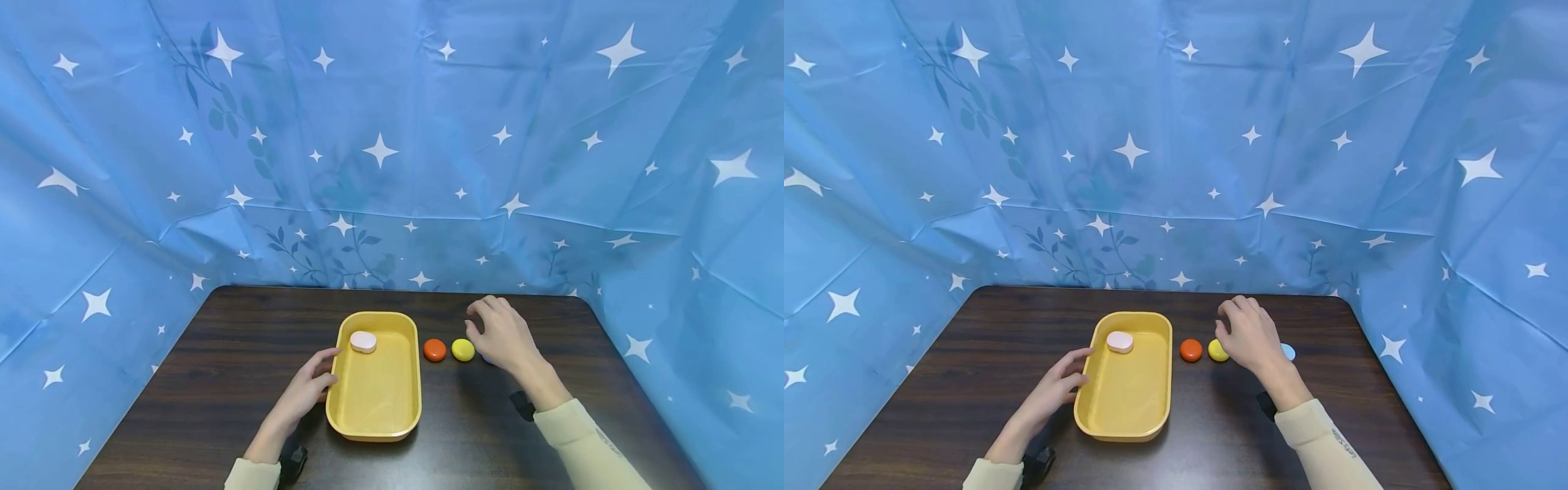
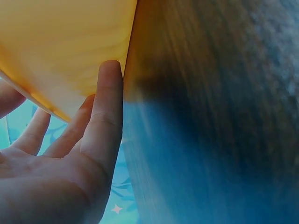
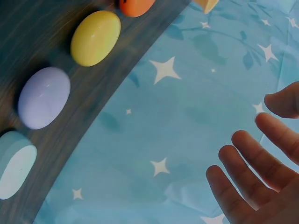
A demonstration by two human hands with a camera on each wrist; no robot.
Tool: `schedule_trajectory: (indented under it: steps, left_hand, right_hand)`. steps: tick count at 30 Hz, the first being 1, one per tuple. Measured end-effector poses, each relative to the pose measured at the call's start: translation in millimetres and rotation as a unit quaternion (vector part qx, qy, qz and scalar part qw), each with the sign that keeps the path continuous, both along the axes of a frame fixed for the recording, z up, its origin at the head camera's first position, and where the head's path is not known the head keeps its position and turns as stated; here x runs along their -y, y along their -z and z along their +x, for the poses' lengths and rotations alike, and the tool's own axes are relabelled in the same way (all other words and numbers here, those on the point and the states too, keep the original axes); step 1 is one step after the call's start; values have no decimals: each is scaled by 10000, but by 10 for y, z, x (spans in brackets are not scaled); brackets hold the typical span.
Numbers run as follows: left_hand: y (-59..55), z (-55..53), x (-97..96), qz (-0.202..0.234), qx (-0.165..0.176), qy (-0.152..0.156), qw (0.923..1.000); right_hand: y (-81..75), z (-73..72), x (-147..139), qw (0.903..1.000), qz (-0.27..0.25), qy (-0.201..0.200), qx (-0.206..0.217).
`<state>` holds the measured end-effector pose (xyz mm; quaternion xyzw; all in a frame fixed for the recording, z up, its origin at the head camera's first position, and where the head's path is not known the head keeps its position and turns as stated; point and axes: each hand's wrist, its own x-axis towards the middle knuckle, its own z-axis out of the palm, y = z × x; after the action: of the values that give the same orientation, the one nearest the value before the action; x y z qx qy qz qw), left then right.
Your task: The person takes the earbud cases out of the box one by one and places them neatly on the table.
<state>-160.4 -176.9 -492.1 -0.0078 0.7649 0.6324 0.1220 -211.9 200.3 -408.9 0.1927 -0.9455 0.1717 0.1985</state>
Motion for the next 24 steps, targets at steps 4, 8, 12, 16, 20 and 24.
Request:
schedule_trajectory:
  steps: [4,8,12,16,20,24]
  left_hand:
    - [-4,2,-1,-5,5,7,10000]
    - [-5,0,-2,7,16,9,10000]
    - [-8,-9,-10,-5,6,10,10000]
    - [-5,-19,-14,-19,-14,19,10000]
    - [1,-20,-16,-34,-12,-23,10000]
    - [11,-7,-22,-58,-11,-43,10000]
  right_hand:
    - [-23,-6,70,10000,-50,-81,-23]
    - [-46,-8,137,9999,-31,-94,-31]
    - [-60,-8,184,10000,18,-65,-48]
    - [-69,-8,218,10000,9,-58,-40]
    - [-74,-20,275,9999,4,-133,-1]
    - [-64,-21,337,9997,-8,-231,-12]
